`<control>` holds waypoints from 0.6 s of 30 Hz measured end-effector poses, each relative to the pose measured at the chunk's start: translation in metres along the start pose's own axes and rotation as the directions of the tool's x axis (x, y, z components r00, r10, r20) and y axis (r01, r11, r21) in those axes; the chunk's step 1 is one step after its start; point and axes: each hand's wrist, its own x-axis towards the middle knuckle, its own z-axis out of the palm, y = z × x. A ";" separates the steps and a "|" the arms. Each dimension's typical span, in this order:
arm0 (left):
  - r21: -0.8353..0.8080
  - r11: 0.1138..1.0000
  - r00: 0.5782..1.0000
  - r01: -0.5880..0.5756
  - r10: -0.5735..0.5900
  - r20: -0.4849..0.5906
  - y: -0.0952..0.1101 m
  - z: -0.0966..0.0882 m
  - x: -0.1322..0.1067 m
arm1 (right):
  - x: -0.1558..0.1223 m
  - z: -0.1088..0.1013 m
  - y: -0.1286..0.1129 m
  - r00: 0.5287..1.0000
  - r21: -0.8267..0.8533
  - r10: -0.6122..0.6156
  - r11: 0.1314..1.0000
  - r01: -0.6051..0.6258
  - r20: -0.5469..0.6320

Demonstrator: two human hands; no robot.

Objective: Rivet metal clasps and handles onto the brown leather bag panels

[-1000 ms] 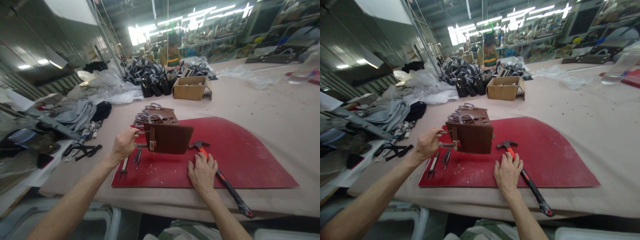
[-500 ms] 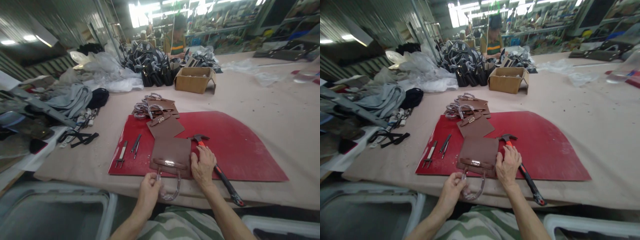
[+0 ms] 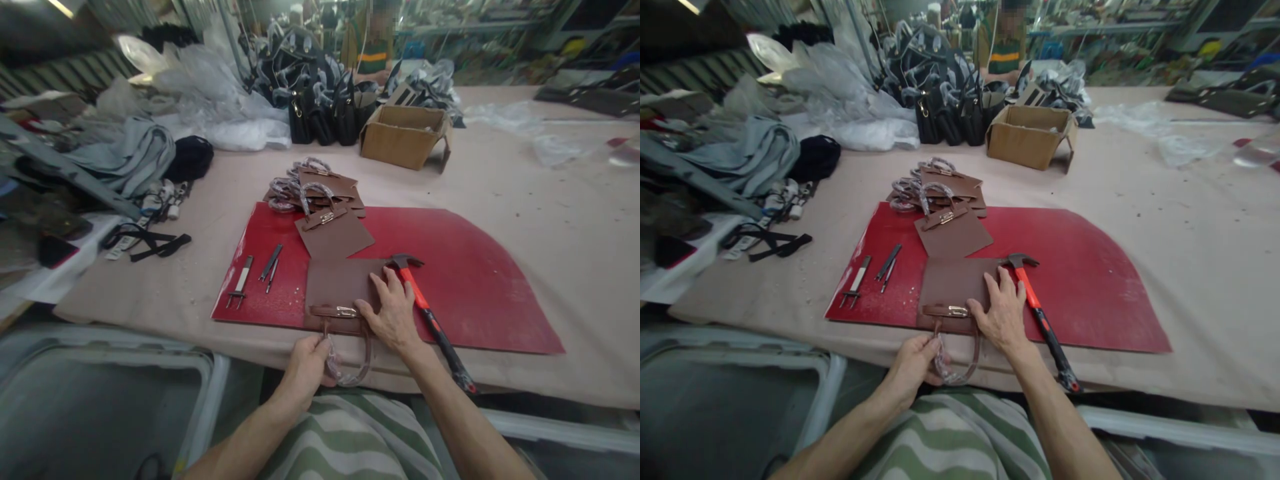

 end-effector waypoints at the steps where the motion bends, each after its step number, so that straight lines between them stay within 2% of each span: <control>1: -0.026 1.000 1.000 -0.003 0.002 -0.013 0.001 0.002 0.000 | 0.001 0.001 -0.002 1.000 0.005 -0.001 1.000 0.001 0.008; 5: -0.086 0.996 0.999 -0.023 0.019 -0.046 0.002 0.008 0.000 | 0.001 0.000 -0.014 1.000 -0.025 0.004 1.000 -0.004 -0.020; 11: -0.119 0.989 0.995 -0.083 0.076 -0.062 -0.009 0.008 0.002 | -0.011 -0.016 -0.034 0.996 -0.039 -0.087 0.996 0.086 -0.017; 14: -0.080 0.993 0.995 -0.091 0.087 -0.052 -0.011 0.006 0.005 | -0.019 -0.019 -0.041 0.985 -0.012 -0.172 0.985 0.172 0.020; 18: -0.041 0.994 0.994 -0.102 0.101 -0.032 -0.010 0.002 0.007 | -0.031 -0.008 -0.047 0.942 -0.017 -0.322 0.945 0.325 0.097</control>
